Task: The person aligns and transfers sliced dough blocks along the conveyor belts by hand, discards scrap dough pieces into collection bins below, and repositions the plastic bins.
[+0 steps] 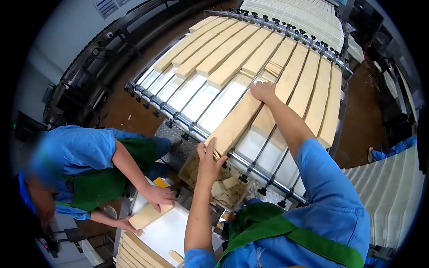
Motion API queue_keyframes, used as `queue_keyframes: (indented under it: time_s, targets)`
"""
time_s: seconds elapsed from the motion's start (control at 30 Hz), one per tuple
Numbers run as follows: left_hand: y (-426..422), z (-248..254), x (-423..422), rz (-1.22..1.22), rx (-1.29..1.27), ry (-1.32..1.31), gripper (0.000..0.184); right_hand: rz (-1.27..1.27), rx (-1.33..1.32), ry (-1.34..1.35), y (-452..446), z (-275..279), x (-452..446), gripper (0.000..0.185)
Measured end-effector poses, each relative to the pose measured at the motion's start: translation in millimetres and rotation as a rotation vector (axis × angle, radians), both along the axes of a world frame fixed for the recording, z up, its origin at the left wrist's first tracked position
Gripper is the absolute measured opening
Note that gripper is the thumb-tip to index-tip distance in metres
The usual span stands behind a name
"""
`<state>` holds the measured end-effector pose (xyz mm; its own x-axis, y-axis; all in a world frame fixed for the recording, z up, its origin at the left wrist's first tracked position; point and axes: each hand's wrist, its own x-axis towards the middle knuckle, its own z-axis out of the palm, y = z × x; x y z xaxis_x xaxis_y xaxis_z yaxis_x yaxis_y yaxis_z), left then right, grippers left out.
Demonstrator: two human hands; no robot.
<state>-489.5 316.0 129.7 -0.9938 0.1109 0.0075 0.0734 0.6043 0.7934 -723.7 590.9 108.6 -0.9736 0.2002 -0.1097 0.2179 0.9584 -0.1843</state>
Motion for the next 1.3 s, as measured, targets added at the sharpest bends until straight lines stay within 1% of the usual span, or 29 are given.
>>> queue_keyframes:
  time_s: [0.07, 0.13, 0.17, 0.23, 0.3, 0.37, 0.4, 0.43, 0.5, 0.63, 0.7, 0.73, 0.8, 0.83, 0.87, 0.9, 0.93, 1.0, 1.07, 1.1, 1.13, 1.17, 1.2, 1.23, 1.3]
  targets:
    - [13, -6, -11, -0.01, -0.006, 0.004, 0.065, -0.053, -0.085, -0.084, 16, 5, -18, 0.065]
    - [24, -7, -19, -0.024, -0.01, 0.009, 0.063, -0.074, -0.152, -0.125, 28, -6, -35, 0.067]
    - [29, -7, -24, -0.018, 0.017, -0.015, 0.061, -0.085, -0.131, -0.083, 30, -12, -41, 0.066]
    - [35, -15, -34, -0.03, 0.015, -0.008, 0.062, -0.103, -0.114, -0.045, 36, -20, -47, 0.065]
    - [43, -18, -42, -0.035, 0.019, 0.007, 0.064, -0.152, -0.06, 0.13, 40, -24, -49, 0.065]
    - [56, -16, -49, -0.056, -0.005, -0.065, 0.064, -0.152, -0.053, 0.155, 45, -24, -50, 0.064]
    - [59, -19, -53, -0.061, -0.01, -0.061, 0.064, -0.15, -0.043, 0.18, 46, -23, -50, 0.064]
    - [62, -25, -56, -0.063, -0.011, -0.078, 0.065, -0.155, -0.047, 0.184, 46, -14, -46, 0.064]
    - [64, -33, -60, -0.077, -0.015, -0.081, 0.067, -0.062, -0.042, 0.079, 50, -1, -40, 0.061]
    - [73, -31, -67, -0.077, -0.074, -0.087, 0.067, -0.073, -0.116, 0.072, 59, -22, -52, 0.056]
    - [80, -23, -72, -0.09, 0.021, -0.179, 0.064, -0.062, -0.029, 0.228, 58, -33, -56, 0.056]
    - [83, -26, -76, -0.078, 0.018, -0.176, 0.064, -0.051, -0.034, 0.231, 50, -23, -49, 0.056]
    - [88, -43, -85, -0.164, 0.103, 0.011, 0.061, 0.068, 0.118, 0.304, 34, -6, -28, 0.057]
    - [91, -50, -88, -0.145, 0.131, 0.045, 0.061, 0.086, 0.143, 0.407, 25, -15, -24, 0.056]
    - [94, -56, -89, -0.121, 0.158, 0.079, 0.061, 0.109, 0.137, 0.413, 18, -23, -23, 0.056]
    - [97, -48, -82, -0.05, 0.047, 0.075, 0.065, 0.072, 0.077, 0.401, 11, -28, -21, 0.054]
    - [97, -29, -71, 0.019, 0.128, -0.001, 0.057, 0.04, 0.02, 0.381, 8, -34, -19, 0.053]
    - [86, -24, -46, 0.155, 0.201, 0.149, 0.055, 0.014, 0.078, 0.508, 9, -41, -25, 0.049]
    - [67, -23, -8, 0.279, 0.137, 0.319, 0.052, 0.066, 0.086, 0.217, -16, 13, 2, 0.054]
    - [54, -18, 14, 0.335, 0.139, 0.297, 0.054, 0.006, -0.013, 0.31, -31, 9, 10, 0.053]
    - [41, -21, 36, 0.347, 0.177, 0.25, 0.056, 0.211, 0.032, 0.656, -31, -34, 5, 0.052]
    - [29, -29, 56, 0.414, 0.175, 0.251, 0.058, 0.311, -0.034, 0.586, -53, -30, 22, 0.05]
    - [16, -36, 78, 0.482, 0.178, 0.25, 0.061, 0.474, -0.149, 0.611, -72, -40, 33, 0.049]
    - [0, -39, 100, 0.552, 0.067, 0.188, 0.067, 0.581, -0.265, 0.578, -98, -37, 54, 0.048]
    - [-39, -54, 148, 0.716, 0.116, 0.175, 0.068, 0.759, -0.262, 0.556, -157, -48, 95, 0.047]
